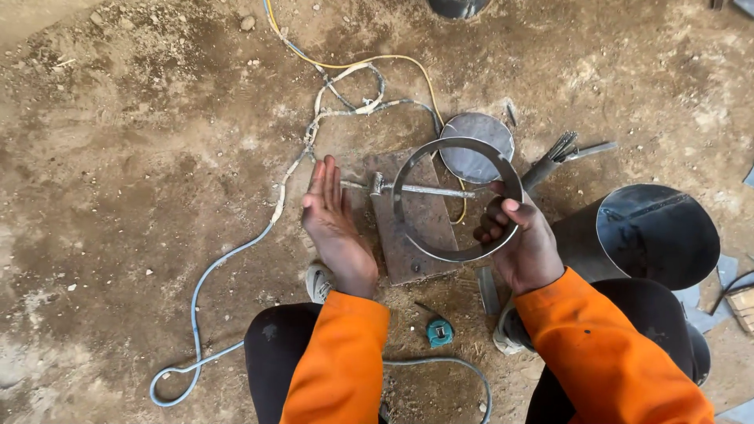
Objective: Fitting and hammering metal rings onto cylinders to fabricate components.
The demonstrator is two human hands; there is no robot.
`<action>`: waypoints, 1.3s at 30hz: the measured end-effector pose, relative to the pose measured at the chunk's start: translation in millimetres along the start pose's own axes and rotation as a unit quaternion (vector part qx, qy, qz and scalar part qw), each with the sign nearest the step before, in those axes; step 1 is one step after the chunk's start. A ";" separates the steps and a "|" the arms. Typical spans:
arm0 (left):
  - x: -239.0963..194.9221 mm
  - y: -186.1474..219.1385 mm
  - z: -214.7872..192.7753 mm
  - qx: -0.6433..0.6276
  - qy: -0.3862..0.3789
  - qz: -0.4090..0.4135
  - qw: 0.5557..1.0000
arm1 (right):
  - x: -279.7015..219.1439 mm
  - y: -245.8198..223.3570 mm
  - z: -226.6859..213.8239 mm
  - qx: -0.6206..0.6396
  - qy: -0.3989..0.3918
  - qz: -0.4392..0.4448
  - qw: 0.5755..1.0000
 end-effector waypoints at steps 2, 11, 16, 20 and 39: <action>3.5 -17.6 -4.3 -0.042 -0.020 -0.005 0.999 | -5.6 0.2 8.2 -0.004 -0.014 -0.015 1.000; 7.4 6.3 -9.8 -0.217 -0.139 0.009 0.966 | -31.1 -7.7 23.9 -0.099 -0.133 -0.163 0.973; 6.6 12.8 -7.6 -0.330 -0.194 0.010 0.924 | -49.5 -18.7 39.9 -0.170 -0.199 -0.222 0.939; 10.0 11.4 -10.2 -0.347 -0.219 -0.012 0.912 | -55.4 -18.2 31.9 -0.196 -0.195 -0.226 0.934; 5.7 7.2 -12.7 -0.302 -0.229 -0.126 0.917 | -19.7 -23.3 30.8 0.075 -0.063 -0.039 0.994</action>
Point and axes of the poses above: each hand's wrist, its own x-axis towards the middle knuckle, its own z-axis out of the palm, y = z × x, the point moved 4 cm from there along x, towards the middle knuckle, and after that the axes turned 8 degrees about x, right-handed, at the moved point
